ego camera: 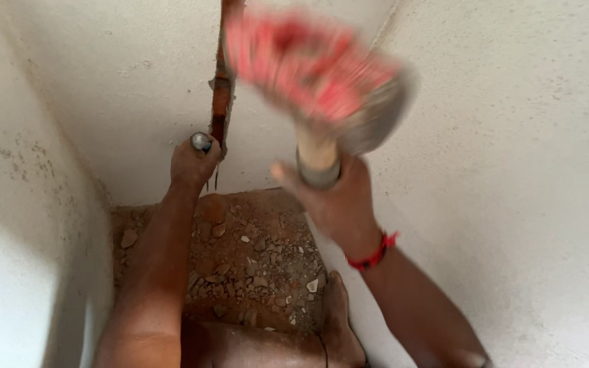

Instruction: The person sits on the floor in a corner and cuts a vertical groove into the base of a brick wall, holding a chisel against the masonry and striking it with a mallet. They reposition the chisel along the groove and clear debris from the work area as rubble accumulates.

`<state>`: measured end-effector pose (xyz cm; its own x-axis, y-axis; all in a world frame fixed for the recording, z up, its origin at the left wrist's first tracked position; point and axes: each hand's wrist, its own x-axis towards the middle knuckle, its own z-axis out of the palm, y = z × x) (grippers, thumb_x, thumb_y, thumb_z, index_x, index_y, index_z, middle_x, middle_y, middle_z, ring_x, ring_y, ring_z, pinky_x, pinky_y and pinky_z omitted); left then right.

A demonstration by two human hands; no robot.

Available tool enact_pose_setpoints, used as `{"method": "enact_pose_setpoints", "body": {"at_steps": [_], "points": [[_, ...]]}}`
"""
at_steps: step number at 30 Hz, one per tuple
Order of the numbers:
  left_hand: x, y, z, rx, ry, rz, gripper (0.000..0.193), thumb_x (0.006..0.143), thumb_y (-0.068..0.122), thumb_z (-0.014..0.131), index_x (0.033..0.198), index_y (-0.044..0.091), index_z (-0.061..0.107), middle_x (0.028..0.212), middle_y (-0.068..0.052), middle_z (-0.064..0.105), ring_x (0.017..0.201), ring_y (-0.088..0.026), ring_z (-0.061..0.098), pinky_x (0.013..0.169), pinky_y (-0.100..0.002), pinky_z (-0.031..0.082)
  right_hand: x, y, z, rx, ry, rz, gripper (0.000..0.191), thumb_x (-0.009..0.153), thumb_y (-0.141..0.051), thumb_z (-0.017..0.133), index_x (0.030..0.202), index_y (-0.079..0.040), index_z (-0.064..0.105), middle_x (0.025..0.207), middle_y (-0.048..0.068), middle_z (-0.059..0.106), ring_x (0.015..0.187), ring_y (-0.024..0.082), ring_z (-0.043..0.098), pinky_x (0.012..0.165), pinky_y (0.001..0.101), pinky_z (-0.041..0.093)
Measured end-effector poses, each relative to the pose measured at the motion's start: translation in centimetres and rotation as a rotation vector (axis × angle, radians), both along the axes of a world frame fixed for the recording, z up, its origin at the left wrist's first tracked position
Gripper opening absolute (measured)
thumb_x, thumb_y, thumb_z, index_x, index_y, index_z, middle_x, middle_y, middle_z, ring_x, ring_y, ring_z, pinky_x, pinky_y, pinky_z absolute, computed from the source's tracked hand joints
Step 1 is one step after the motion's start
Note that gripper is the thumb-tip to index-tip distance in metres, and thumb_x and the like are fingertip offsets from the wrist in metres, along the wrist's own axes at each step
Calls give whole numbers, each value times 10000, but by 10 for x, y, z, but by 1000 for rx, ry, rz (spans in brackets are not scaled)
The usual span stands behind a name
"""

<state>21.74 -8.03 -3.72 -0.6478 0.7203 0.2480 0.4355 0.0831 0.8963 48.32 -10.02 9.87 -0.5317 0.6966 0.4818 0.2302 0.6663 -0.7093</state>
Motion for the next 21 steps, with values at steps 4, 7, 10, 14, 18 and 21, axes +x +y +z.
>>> {"method": "enact_pose_setpoints", "body": {"at_steps": [4,7,10,14,18,21], "points": [[-3,9,-6,-28,43,21,341,966,364,675,944,37,768,795,-147,740,732,-270,715,702,-439,572,-54,18,14,308,-14,124,276,971,-346,728,1029,-87,656,879,35,731,762,147,741,675,319,644],[-6,20,-12,-196,272,22,361,1013,371,643,1196,61,669,845,-173,740,702,-301,718,641,-422,605,-85,37,2,-56,-809,-52,259,1056,-361,529,977,-131,616,731,54,650,599,229,654,508,401,584],[-7,23,-13,-156,363,-22,377,994,358,649,1232,66,665,910,-168,755,752,-303,727,652,-419,611,-84,49,-17,286,-890,-55,170,952,-296,640,1006,-136,652,718,52,678,612,209,650,565,416,536],[-4,11,-15,112,247,-20,313,919,335,699,1063,64,765,999,-140,787,892,-277,745,753,-428,592,-49,41,-24,53,-766,-60,243,882,-381,739,972,-166,669,754,19,696,636,166,649,604,367,562],[5,-3,0,-21,-29,40,366,953,384,729,1045,32,771,912,-152,759,856,-245,728,757,-408,570,-19,23,12,-15,-398,-47,290,841,-380,827,940,-144,690,843,-11,728,717,104,679,663,327,594],[6,-6,2,7,-150,11,341,929,340,707,1032,19,761,880,-119,759,808,-220,721,713,-390,567,-17,15,45,108,-88,30,292,876,-370,810,951,-138,649,845,-11,717,706,67,693,652,295,635]]}}
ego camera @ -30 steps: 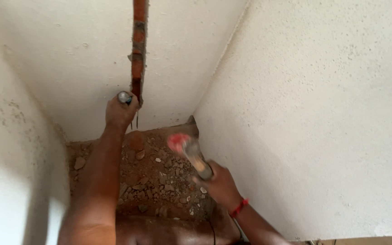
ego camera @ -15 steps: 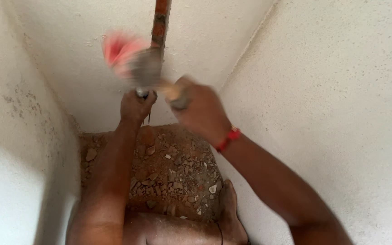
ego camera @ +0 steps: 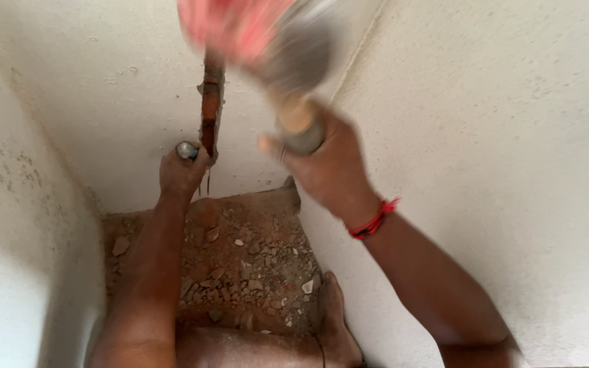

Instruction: The person sits on the floor in a corner and cuts a vertical groove into the base of a brick wall, holding a chisel against the masonry and striking it with a mallet. They reposition the chisel along the groove and clear debris from the work area as rubble accumulates.

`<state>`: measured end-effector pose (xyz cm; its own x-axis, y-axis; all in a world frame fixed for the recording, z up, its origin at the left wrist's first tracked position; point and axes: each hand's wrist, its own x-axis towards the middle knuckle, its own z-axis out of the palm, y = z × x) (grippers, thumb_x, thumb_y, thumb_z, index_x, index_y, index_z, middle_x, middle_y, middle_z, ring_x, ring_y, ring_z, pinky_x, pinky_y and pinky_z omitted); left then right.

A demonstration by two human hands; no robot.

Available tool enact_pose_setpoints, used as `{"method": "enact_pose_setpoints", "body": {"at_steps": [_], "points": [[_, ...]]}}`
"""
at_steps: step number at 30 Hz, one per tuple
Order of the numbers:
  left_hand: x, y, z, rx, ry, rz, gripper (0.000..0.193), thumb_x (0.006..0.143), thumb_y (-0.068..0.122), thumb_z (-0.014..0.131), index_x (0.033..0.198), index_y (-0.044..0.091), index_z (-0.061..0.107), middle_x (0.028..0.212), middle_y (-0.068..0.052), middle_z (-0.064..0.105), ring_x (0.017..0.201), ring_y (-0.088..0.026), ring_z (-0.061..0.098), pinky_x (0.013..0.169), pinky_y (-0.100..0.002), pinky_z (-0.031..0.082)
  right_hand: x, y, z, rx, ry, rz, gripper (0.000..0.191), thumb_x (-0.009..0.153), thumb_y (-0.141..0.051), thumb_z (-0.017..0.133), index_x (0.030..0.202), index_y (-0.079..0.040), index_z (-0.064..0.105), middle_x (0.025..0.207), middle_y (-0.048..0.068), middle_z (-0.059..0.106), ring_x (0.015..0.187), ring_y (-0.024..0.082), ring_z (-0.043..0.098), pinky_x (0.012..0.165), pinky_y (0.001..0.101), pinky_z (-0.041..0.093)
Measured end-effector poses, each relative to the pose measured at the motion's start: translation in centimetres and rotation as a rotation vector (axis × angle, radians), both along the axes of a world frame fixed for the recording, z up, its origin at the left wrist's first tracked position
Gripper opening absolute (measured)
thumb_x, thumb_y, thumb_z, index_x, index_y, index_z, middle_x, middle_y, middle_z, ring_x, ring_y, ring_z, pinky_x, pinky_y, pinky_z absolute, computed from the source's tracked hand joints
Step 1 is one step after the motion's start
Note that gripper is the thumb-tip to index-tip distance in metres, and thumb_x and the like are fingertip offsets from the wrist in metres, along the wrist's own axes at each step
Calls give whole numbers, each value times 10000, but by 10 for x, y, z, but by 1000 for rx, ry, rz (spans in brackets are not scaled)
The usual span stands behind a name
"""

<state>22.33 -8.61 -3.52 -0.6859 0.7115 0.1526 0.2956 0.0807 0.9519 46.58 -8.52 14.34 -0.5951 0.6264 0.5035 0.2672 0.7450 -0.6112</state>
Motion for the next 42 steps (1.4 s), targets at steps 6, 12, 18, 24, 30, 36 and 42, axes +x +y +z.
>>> {"method": "enact_pose_setpoints", "body": {"at_steps": [6,12,18,24,30,36,42], "points": [[-10,10,-20,159,176,8,411,908,339,752,1092,-28,725,912,-172,744,841,-264,712,732,-410,563,-55,12,-22,-4,-290,3,277,985,-360,665,803,-152,680,753,14,711,598,79,666,545,279,544],[-14,12,-25,362,230,-30,354,973,358,767,1131,44,727,1014,-138,759,953,-259,743,839,-408,574,-58,25,-76,120,-631,-106,302,838,-368,790,981,-120,692,785,87,725,694,232,652,644,407,509],[-3,12,-11,69,171,37,405,804,346,824,1051,35,744,927,-160,764,832,-288,743,721,-434,569,-9,3,-29,-4,-279,-27,349,841,-392,829,1009,-125,681,846,34,749,757,179,729,704,378,595],[-1,12,-19,22,189,33,368,930,358,676,878,3,759,762,-157,742,708,-277,722,685,-443,571,-27,-7,5,165,172,207,271,994,-374,757,1113,-147,667,866,26,748,740,112,739,685,290,661],[-16,21,-18,74,333,-30,441,977,427,723,911,-8,691,756,-136,706,676,-257,700,597,-434,564,-66,24,-51,37,-848,-135,199,928,-291,629,1033,-124,655,793,95,705,663,248,658,578,441,560],[-13,26,-10,-83,301,-1,372,894,389,741,833,22,734,717,-133,715,658,-241,711,613,-428,558,-19,23,-65,-131,-468,-108,308,800,-321,794,1017,-120,711,873,76,759,799,255,728,743,439,577],[1,18,-23,6,156,14,342,902,361,695,869,26,757,745,-112,733,666,-243,713,620,-420,561,12,14,4,55,116,186,290,1009,-397,744,974,-121,662,776,-8,713,622,117,713,620,299,634]]}}
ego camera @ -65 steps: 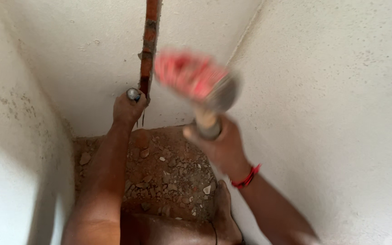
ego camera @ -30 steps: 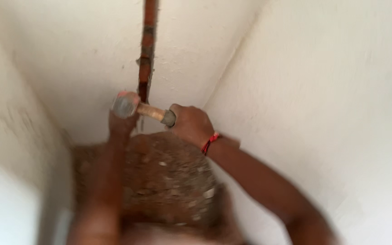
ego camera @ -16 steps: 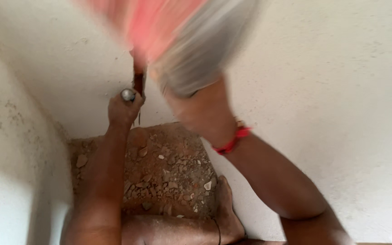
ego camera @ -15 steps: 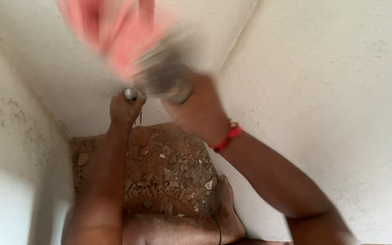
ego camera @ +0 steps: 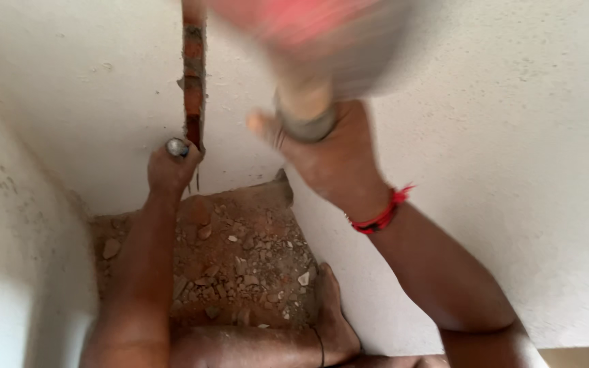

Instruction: The person sits on the floor in a corner and cuts a vertical groove into the base of a brick wall, holding a chisel against the masonry and striking it with a mallet. They reposition the chisel along the groove and clear debris from the work area as rubble accumulates.

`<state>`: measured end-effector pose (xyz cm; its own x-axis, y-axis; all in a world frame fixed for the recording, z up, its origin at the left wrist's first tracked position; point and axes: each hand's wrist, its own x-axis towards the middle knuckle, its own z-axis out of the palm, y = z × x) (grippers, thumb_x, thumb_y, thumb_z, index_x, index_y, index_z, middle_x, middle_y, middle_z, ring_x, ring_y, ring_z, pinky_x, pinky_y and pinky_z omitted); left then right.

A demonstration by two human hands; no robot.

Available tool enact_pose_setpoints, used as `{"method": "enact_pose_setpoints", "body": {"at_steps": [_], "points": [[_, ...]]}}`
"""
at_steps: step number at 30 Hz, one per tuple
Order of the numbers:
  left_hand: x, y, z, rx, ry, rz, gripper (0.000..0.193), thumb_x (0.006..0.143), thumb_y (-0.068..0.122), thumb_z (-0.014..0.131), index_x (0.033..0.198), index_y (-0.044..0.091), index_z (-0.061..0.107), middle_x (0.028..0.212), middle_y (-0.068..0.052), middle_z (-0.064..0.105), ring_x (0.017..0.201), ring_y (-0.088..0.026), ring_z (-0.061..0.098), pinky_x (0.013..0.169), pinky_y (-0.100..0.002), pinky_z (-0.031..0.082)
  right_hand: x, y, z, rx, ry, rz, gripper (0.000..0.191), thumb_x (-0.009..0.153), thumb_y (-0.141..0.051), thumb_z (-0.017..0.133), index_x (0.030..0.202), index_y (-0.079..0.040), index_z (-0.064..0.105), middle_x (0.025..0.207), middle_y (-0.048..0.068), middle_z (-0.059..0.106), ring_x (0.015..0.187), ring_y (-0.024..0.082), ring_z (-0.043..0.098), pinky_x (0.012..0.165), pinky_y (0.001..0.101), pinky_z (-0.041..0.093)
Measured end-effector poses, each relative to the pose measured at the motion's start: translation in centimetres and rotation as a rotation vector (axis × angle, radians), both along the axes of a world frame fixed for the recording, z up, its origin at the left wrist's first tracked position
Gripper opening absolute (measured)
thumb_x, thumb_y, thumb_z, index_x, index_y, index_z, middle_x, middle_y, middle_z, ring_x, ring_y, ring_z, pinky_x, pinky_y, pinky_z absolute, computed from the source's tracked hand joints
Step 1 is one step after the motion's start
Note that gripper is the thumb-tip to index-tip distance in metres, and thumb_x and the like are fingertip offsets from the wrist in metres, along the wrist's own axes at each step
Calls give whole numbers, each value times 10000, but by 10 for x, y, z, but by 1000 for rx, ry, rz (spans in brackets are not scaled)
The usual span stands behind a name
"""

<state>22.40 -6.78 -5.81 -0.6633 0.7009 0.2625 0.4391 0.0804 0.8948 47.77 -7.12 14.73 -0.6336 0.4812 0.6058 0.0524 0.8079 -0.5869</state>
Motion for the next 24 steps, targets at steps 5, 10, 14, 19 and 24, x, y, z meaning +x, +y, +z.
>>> {"method": "enact_pose_setpoints", "body": {"at_steps": [5,10,14,19,24], "points": [[-9,11,-13,26,223,9,311,942,326,704,883,32,788,767,-137,741,716,-292,699,717,-458,571,-49,18,-38,808,-122,-296,132,1016,-281,662,1084,-168,675,766,-40,652,608,83,624,512,246,529],[-4,14,-27,33,334,41,296,949,333,686,922,51,774,798,-133,741,736,-290,711,708,-456,571,-62,34,-120,175,-887,-342,262,840,-301,746,976,-112,627,775,94,680,693,251,638,632,449,536],[12,9,-37,-24,182,13,323,940,364,678,923,57,776,776,-145,736,720,-298,710,692,-460,565,-18,21,-125,-70,-826,-323,262,841,-365,765,964,-152,677,779,47,708,697,207,678,687,424,571],[29,7,-46,-90,96,-6,357,930,404,668,923,65,779,749,-159,729,699,-308,709,671,-465,558,27,6,-75,-212,-230,-173,284,898,-406,774,930,-136,692,735,16,709,623,116,696,615,365,598],[18,16,-50,-105,104,12,339,919,380,670,915,53,757,779,-147,723,728,-304,710,708,-480,570,-8,16,-68,96,322,13,284,998,-356,778,949,-135,607,761,14,661,643,96,686,552,246,570]]}}
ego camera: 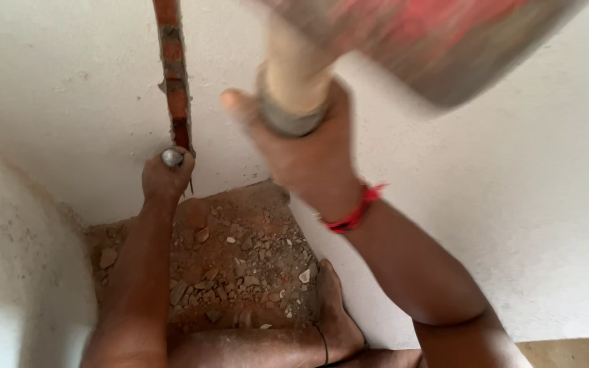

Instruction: The person sits on the floor in a corner and cuts a vertical groove into the base of a brick wall, holding a chisel against the masonry and striking it with a mallet. They reposition the chisel along the groove and clear debris from the work area as rubble accumulates.

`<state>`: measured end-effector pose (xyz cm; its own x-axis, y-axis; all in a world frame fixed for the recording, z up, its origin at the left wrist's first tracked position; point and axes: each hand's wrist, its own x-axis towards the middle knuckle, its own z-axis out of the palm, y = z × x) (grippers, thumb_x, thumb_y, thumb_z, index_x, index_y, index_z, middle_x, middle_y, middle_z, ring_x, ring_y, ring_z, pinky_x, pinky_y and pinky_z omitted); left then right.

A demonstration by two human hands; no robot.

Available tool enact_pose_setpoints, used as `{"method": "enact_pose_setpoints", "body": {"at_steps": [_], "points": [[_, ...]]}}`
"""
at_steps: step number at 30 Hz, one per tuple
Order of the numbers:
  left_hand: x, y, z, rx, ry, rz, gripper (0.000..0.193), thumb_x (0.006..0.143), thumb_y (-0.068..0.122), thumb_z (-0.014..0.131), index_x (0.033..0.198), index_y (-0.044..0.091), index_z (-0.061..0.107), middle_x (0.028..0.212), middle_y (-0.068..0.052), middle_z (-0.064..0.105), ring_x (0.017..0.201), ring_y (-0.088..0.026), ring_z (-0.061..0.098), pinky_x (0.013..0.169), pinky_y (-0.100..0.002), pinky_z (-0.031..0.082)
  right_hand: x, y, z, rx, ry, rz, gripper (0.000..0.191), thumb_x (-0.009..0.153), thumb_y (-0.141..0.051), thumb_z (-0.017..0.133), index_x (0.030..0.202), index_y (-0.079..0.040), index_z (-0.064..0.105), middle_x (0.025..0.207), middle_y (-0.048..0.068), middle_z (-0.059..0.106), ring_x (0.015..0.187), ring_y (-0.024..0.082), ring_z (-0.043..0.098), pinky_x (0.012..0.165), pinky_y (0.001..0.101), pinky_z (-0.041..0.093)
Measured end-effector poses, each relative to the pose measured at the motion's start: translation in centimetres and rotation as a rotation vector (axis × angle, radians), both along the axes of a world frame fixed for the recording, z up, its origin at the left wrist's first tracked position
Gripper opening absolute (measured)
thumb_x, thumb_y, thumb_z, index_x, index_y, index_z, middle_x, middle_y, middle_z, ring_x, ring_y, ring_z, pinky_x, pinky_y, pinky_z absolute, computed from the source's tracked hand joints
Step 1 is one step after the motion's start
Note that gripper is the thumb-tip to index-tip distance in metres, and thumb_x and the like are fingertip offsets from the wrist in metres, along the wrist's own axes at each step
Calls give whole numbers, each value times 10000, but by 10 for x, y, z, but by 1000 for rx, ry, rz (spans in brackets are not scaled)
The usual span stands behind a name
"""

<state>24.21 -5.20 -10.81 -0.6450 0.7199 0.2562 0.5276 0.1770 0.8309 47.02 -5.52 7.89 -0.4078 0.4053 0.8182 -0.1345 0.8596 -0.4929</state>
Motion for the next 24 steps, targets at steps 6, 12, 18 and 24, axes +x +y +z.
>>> {"method": "enact_pose_setpoints", "body": {"at_steps": [6,12,18,24], "points": [[-17,2,3,71,63,-36,343,908,389,699,927,51,752,793,-150,732,744,-307,718,715,-469,571,-38,19,-64,49,-1122,-375,329,818,-365,756,1009,-111,668,792,104,704,745,289,680,676,471,543],[-6,-12,0,70,25,-20,353,896,398,728,939,49,746,807,-154,741,760,-311,727,722,-458,572,19,-7,-59,-483,-1003,-356,377,810,-396,813,1020,-101,710,834,60,724,794,254,731,756,425,571],[-2,-14,11,65,-41,-4,325,883,375,737,955,59,758,838,-146,750,779,-313,733,722,-455,575,46,-27,25,-462,-242,76,323,895,-392,799,847,-113,645,649,0,662,485,83,628,461,308,547],[-8,-3,1,126,95,-57,261,916,330,729,952,74,763,867,-134,752,771,-311,711,698,-467,562,-24,-2,-14,163,-623,-346,227,1035,-165,629,810,-146,607,577,23,553,489,143,522,430,299,453]]}}
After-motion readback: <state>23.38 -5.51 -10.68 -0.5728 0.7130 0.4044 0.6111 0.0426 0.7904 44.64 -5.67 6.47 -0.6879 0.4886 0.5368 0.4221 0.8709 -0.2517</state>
